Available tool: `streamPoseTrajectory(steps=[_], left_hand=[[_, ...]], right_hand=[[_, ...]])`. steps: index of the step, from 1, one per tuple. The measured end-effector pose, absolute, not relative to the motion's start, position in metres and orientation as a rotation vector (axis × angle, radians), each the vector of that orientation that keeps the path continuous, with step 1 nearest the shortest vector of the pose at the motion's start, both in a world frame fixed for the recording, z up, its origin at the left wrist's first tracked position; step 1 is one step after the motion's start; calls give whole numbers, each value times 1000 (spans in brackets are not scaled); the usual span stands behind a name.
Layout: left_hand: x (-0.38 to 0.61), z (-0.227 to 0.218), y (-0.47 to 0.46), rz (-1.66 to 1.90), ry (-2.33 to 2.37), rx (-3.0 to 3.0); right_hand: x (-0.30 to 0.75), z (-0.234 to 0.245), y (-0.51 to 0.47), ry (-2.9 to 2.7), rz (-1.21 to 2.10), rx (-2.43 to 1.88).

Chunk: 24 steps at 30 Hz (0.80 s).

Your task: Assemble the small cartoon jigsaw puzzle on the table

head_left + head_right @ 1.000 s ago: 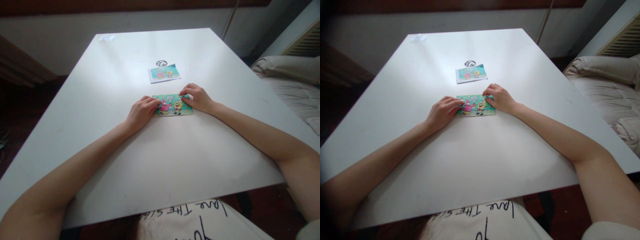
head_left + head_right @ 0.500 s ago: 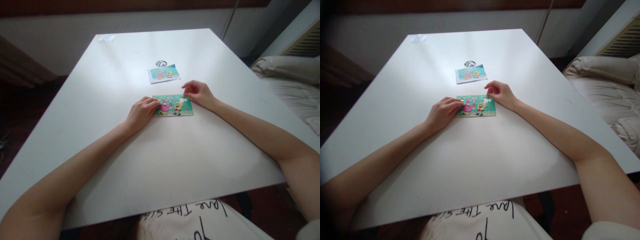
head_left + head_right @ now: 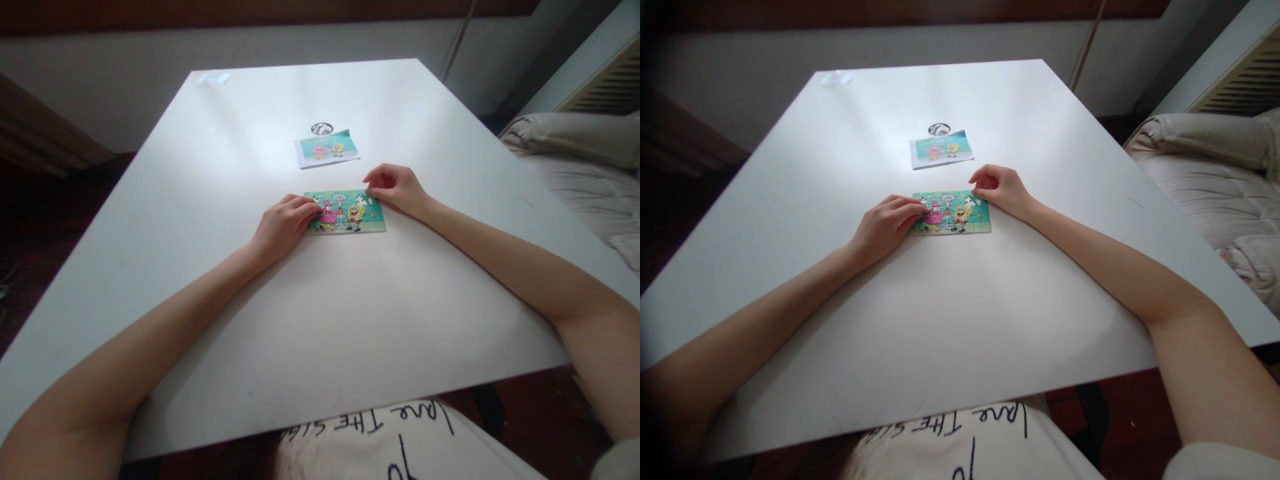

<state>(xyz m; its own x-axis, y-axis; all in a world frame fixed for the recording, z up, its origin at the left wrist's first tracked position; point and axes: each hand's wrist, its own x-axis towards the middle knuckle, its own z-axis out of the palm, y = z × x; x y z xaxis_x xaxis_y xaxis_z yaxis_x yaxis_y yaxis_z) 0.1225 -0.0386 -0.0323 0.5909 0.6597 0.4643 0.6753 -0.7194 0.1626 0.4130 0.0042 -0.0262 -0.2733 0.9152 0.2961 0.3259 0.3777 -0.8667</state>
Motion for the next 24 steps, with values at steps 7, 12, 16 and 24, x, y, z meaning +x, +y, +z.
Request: streamPoseTrajectory(steps=[7,12,16,24], left_hand=[[122,-32,-38,-794,-1170,-2782],[122,-32,-38,-791,-1161,-2766],[122,-32,-39,-785,-1157,-2765],[123,-33,-38,-805,-1163,-2782]], right_hand=[[414,-28,4,-1907,780,-1066],[413,-27,3,-1946,781,-1070],[411,-24,2,-1987,730,-1078],[412,-22,2,-2044,692,-1080]])
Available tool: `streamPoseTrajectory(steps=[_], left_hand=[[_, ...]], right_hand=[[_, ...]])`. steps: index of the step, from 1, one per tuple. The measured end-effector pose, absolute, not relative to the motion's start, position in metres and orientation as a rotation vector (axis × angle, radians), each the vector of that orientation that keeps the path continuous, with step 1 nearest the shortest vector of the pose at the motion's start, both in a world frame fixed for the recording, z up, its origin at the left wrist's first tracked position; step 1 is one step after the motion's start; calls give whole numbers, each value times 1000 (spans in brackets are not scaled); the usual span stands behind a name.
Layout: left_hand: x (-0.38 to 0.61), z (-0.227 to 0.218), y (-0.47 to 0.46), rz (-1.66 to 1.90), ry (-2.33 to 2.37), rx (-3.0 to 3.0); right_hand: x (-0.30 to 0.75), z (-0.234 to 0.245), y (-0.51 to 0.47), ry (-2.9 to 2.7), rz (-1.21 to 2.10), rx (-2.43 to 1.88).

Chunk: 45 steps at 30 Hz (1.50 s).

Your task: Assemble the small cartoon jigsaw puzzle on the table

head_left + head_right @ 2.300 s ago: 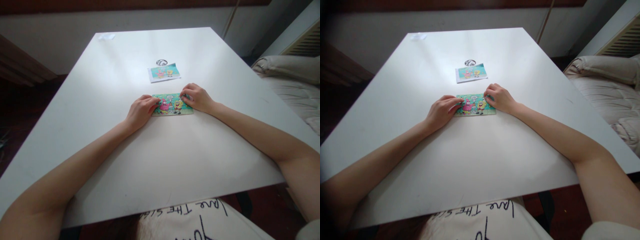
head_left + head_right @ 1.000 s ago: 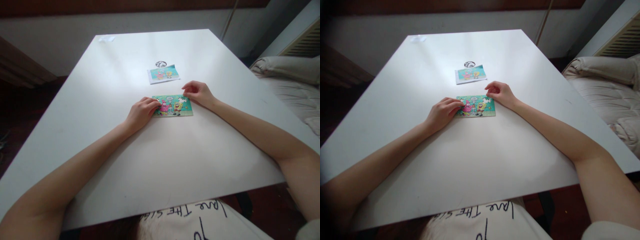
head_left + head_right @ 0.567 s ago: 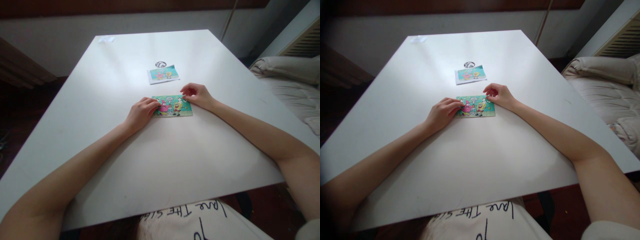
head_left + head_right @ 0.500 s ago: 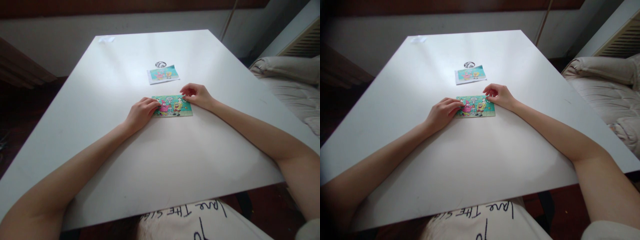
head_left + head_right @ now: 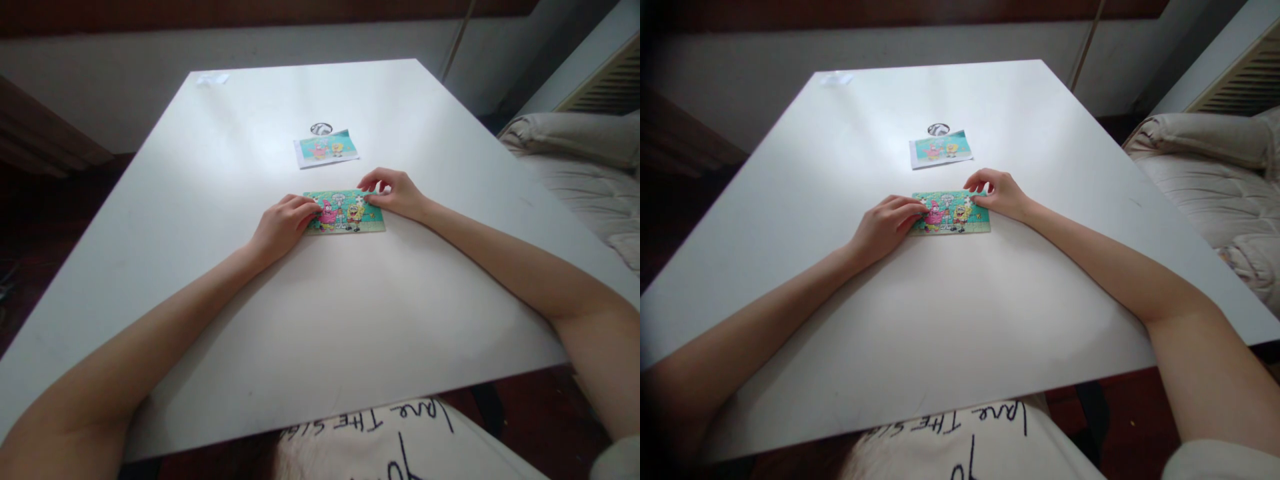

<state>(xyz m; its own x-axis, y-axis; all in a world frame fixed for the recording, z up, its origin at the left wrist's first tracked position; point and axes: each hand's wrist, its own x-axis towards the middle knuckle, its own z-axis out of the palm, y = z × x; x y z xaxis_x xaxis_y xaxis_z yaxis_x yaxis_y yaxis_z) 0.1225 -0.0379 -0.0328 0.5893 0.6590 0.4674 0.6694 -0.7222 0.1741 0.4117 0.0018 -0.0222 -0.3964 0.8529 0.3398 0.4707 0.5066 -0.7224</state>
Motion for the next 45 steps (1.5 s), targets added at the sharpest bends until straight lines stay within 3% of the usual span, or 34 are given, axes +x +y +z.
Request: streamPoseTrajectory(steps=[19,45], left_hand=[[122,-32,-38,-795,-1184,-2789],[123,-31,-39,-791,-1165,-2786]], right_hand=[[410,-22,1,-2031,833,-1061],[409,-19,-1,-1976,629,-1228]])
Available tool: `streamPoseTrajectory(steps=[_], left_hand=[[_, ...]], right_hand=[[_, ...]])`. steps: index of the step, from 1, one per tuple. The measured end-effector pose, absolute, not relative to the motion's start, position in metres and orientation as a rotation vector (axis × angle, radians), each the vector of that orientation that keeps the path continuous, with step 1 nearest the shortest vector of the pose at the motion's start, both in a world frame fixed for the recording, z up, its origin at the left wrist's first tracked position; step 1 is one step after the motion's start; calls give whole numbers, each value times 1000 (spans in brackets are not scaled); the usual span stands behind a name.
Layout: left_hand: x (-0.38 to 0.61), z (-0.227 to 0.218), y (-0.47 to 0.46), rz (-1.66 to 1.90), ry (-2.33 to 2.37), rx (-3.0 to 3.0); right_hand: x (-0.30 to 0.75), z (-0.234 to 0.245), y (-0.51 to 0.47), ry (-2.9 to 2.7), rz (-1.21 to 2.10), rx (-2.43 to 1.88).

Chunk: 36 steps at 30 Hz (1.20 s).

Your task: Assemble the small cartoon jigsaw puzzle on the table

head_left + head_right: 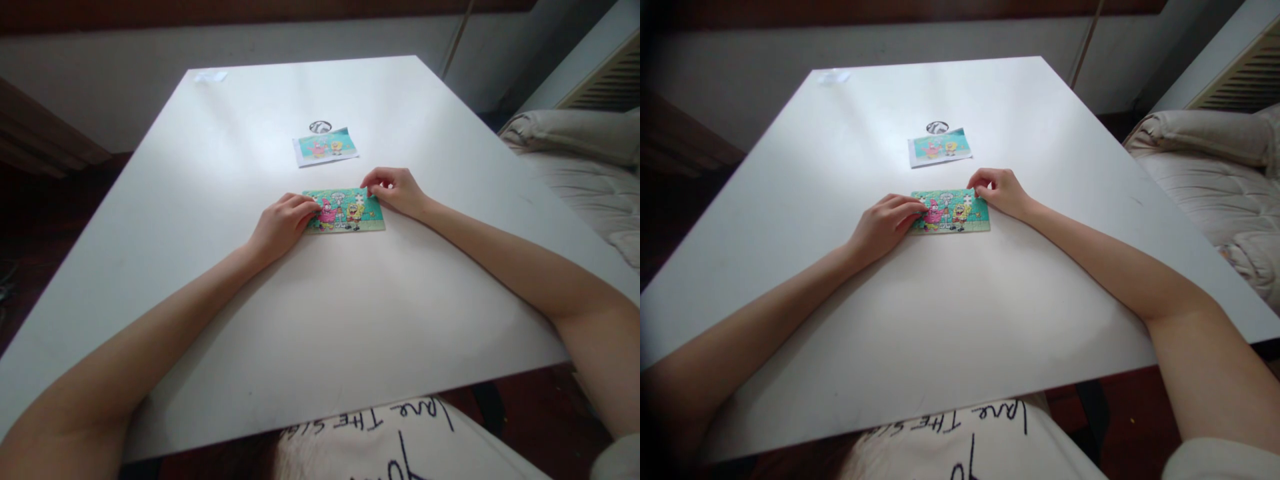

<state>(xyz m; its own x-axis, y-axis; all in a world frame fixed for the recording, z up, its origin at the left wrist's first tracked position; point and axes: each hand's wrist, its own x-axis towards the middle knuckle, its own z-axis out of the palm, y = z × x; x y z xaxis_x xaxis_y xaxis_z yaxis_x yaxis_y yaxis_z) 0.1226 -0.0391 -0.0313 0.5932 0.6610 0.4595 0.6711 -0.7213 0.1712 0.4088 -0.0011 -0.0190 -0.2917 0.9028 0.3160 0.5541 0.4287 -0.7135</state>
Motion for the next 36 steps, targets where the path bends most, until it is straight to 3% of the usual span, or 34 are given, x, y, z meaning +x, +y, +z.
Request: streamPoseTrajectory(steps=[36], left_hand=[[122,-29,-41,-747,-1185,-2798]], right_hand=[[407,-18,-4,-1988,581,-1247]])
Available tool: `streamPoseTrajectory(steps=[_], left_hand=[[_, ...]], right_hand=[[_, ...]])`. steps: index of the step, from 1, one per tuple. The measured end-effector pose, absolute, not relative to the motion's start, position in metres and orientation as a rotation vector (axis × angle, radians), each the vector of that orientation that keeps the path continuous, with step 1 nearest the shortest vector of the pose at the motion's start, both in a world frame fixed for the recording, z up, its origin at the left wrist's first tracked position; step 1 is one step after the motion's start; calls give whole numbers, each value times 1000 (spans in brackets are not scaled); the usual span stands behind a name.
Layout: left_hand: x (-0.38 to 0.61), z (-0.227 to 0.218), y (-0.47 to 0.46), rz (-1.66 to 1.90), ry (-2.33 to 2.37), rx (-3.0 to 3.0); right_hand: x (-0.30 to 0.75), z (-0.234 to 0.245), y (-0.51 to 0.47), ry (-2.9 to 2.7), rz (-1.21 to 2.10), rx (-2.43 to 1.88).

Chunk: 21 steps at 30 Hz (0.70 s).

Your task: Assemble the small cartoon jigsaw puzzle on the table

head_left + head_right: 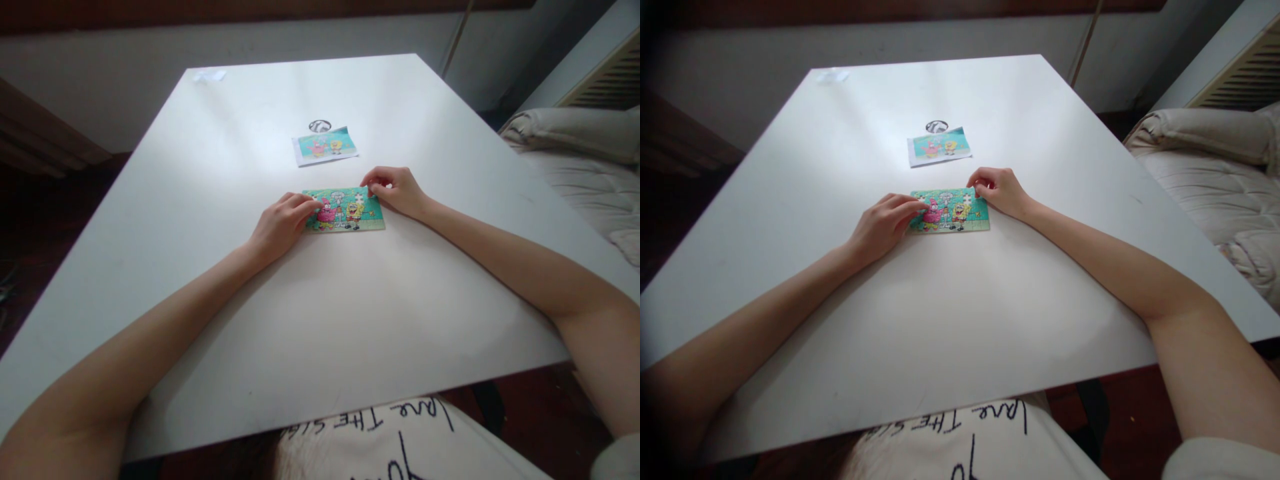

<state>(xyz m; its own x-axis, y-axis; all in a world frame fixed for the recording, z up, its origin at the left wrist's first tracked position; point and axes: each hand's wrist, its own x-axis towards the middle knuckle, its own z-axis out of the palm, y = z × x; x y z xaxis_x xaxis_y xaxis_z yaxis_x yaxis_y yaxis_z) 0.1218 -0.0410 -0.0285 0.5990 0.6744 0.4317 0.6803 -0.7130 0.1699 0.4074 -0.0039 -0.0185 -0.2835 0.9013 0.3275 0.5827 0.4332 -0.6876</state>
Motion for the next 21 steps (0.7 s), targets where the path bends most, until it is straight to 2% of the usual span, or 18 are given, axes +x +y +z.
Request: streamPoseTrajectory(steps=[21], left_hand=[[123,-28,-41,-706,-1119,-2799]], right_hand=[[408,-22,-3,-2026,542,-1202]])
